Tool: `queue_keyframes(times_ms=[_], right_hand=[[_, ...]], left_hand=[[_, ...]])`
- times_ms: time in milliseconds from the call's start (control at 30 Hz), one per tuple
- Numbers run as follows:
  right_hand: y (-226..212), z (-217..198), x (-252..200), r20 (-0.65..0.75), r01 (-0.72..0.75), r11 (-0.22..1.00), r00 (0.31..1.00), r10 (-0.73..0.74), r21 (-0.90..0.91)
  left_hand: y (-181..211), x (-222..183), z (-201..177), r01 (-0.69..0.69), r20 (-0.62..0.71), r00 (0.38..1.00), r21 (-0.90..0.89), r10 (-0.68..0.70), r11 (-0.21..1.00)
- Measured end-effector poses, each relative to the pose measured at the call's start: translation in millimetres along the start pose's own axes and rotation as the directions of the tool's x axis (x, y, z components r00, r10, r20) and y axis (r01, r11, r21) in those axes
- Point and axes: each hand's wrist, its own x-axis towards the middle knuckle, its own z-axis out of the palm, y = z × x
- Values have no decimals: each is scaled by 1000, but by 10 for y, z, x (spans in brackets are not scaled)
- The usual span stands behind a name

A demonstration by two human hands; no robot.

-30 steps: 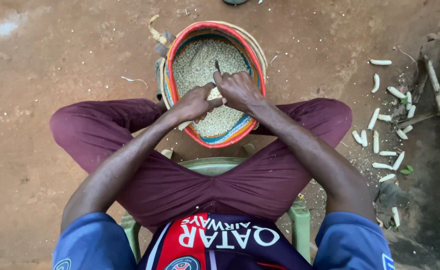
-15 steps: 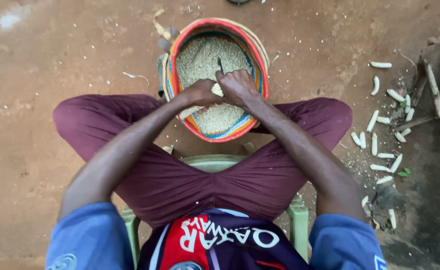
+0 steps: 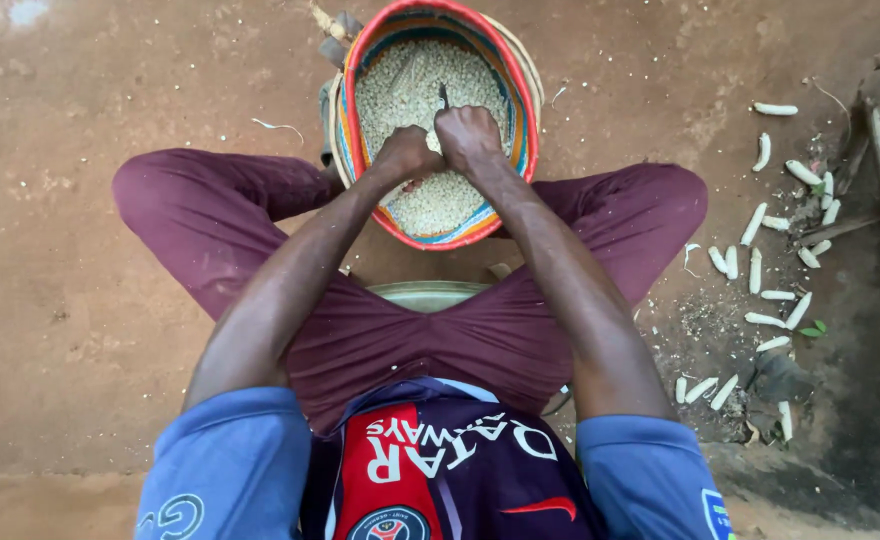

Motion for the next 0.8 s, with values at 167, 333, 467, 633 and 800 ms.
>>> queue_keyframes(times_ms=[167,333,467,633,800], right_hand=[[-325,-671,-102,179,-146,988,972,153,-51],[-183,-115,11,90,-150,983,983,160,-105],[-26,-340,-38,155,-408,907,894,420,-102],[91,-950,-154,-45,-255,947,962,269,196],[-66,-1739,-660,169,-276,517,955,245,811]], left_hand=[[232,-143,44,166,-127,980,101,-153,981],[82,83,382,149,-216,970,157,-113,976],[-226,571,628,92,-478,877,56,-54,994],[279,255,-226,91,-470,874,-81,-119,993],[795,-677,-744,28,-289,943,-424,-164,905]])
